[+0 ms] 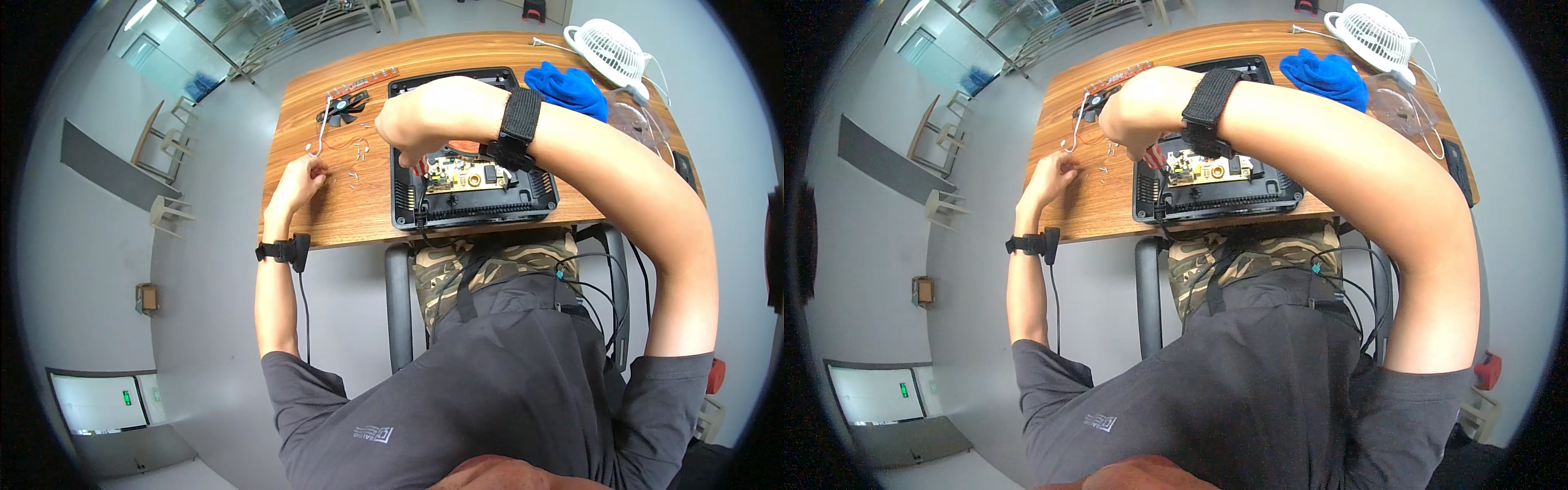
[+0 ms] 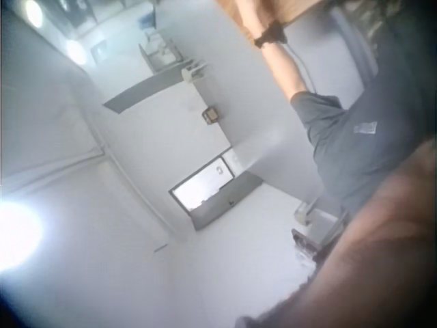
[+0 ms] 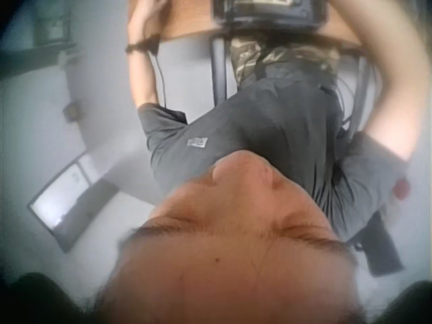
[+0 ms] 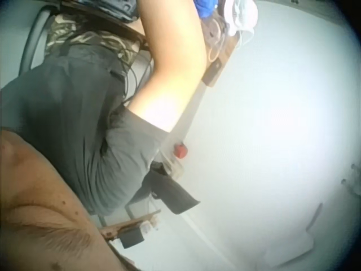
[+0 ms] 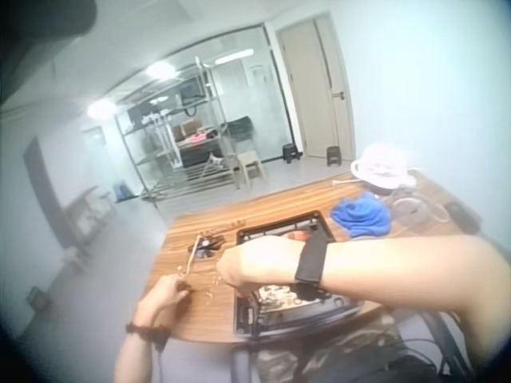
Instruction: The person uses a screwdriver to fasten screws into a black electronic device on a wooden table. They then wipe the device with a blue cloth, flip it over, and place a copper-colored circular component inside before securing it with screws.
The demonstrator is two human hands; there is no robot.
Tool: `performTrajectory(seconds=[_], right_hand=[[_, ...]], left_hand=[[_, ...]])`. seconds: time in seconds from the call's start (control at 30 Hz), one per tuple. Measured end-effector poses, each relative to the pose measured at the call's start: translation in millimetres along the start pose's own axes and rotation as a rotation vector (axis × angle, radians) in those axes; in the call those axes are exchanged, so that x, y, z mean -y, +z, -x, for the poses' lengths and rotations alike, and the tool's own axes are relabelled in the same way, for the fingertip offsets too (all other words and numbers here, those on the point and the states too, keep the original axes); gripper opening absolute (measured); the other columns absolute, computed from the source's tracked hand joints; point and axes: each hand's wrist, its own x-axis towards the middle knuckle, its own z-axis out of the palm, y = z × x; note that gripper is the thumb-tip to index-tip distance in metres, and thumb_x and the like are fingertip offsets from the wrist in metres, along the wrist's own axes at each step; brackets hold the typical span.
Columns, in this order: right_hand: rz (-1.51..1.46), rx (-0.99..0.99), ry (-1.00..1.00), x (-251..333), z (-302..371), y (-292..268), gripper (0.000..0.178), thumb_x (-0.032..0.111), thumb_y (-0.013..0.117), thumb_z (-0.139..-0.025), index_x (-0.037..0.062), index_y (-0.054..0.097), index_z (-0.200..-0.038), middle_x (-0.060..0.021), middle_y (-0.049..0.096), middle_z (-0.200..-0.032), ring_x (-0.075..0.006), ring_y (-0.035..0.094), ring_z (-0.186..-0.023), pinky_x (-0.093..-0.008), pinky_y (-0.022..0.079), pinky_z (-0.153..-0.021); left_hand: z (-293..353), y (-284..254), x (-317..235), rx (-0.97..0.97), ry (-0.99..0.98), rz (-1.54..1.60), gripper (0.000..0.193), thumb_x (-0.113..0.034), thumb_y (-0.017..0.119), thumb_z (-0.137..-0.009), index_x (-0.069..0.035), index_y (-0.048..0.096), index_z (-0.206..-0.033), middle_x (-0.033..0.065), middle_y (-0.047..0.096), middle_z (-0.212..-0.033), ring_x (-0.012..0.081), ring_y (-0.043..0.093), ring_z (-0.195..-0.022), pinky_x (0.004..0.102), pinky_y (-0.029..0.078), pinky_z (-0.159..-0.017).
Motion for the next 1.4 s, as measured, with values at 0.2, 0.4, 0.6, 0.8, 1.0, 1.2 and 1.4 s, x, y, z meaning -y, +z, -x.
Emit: performTrajectory(seconds=[0.2, 0.4, 0.6, 0.8, 1.0, 1.2, 1.4], right_hand=[[0.024, -0.035, -0.016, 1.5, -3.3, -3.9, 0.028, 0.029, 0.07, -0.088, 0.0039, 0.078, -0.099, -0.0102, 0.075, -0.084, -0.0269, 0.073, -0.078, -0.0416, 0.057, -0.067], [-0.002, -0.037, -0.033, 14.6, 13.1, -17.0, 0.029, 0.026, 0.071, -0.085, 0.003, 0.077, -0.103, -0.0122, 0.075, -0.093, -0.0299, 0.072, -0.085, -0.0445, 0.057, -0.073], [0.072, -0.014, -0.104, 24.0, 10.3, -24.4, 0.028, 0.024, 0.069, -0.085, 0.0004, 0.076, -0.099, -0.0176, 0.074, -0.1, -0.0339, 0.072, -0.09, -0.0451, 0.058, -0.077], [0.06, -0.01, -0.085, 15.4, 10.2, -19.5, 0.029, 0.025, 0.067, -0.087, 0.001, 0.076, -0.1, -0.0166, 0.075, -0.098, -0.0331, 0.072, -0.088, -0.0448, 0.058, -0.076], [0.063, -0.072, -0.096, 11.0, 15.5, -8.8, 0.028, 0.025, 0.068, -0.085, 0.0019, 0.077, -0.098, -0.0132, 0.075, -0.092, -0.0294, 0.071, -0.082, -0.0444, 0.056, -0.071], [0.025, 0.024, -0.058, 15.5, 29.6, -27.3, 0.036, 0.034, 0.067, -0.092, 0.0005, 0.075, -0.101, -0.0141, 0.076, -0.091, -0.0304, 0.074, -0.081, -0.0435, 0.06, -0.07], [-0.004, -0.023, -0.08, 13.5, 44.4, -38.3, 0.035, 0.036, 0.067, -0.092, 0.0022, 0.075, -0.099, -0.0109, 0.075, -0.085, -0.0263, 0.073, -0.073, -0.0406, 0.059, -0.064]], left_hand=[[12.0, 15.0, 5.8, 0.009, -0.011, -0.053, 0.022, -0.01, 0.073, -0.086, 0.001, 0.074, -0.105, 0.0192, 0.071, -0.098, 0.0331, 0.069, -0.092, 0.0415, 0.054, -0.085], [10.2, 20.8, -9.0, -0.028, 0.043, -0.172, 0.02, -0.015, 0.074, -0.087, 0.0, 0.073, -0.1, 0.0192, 0.07, -0.096, 0.0393, 0.067, -0.094, 0.0456, 0.055, -0.085], [5.5, 29.5, -12.1, -0.029, 0.011, -0.268, 0.015, -0.011, 0.071, -0.087, 0.001, 0.071, -0.096, 0.0212, 0.07, -0.099, 0.0415, 0.066, -0.094, 0.0472, 0.054, -0.085], [7.6, 33.5, -21.8, -0.078, -0.009, -0.318, 0.015, -0.013, 0.066, -0.088, 0.001, 0.068, -0.091, 0.0216, 0.07, -0.097, 0.0416, 0.067, -0.095, 0.0489, 0.054, -0.084], [4.0, 24.2, -23.3, 0.011, -0.112, -0.347, 0.02, -0.022, 0.066, -0.087, -0.002, 0.066, -0.091, 0.0231, 0.071, -0.087, 0.0414, 0.069, -0.087, 0.0493, 0.056, -0.081], [0.9, 3.9, -32.8, 0.025, -0.118, -0.269, 0.024, -0.023, 0.065, -0.087, 0.001, 0.064, -0.089, 0.0242, 0.07, -0.086, 0.0423, 0.068, -0.085, 0.0487, 0.055, -0.079], [6.5, -10.9, -65.1, 0.014, 0.05, -0.123, 0.014, -0.011, 0.065, -0.086, 0.002, 0.065, -0.087, 0.0209, 0.07, -0.082, 0.0391, 0.068, -0.08, 0.044, 0.055, -0.076]])
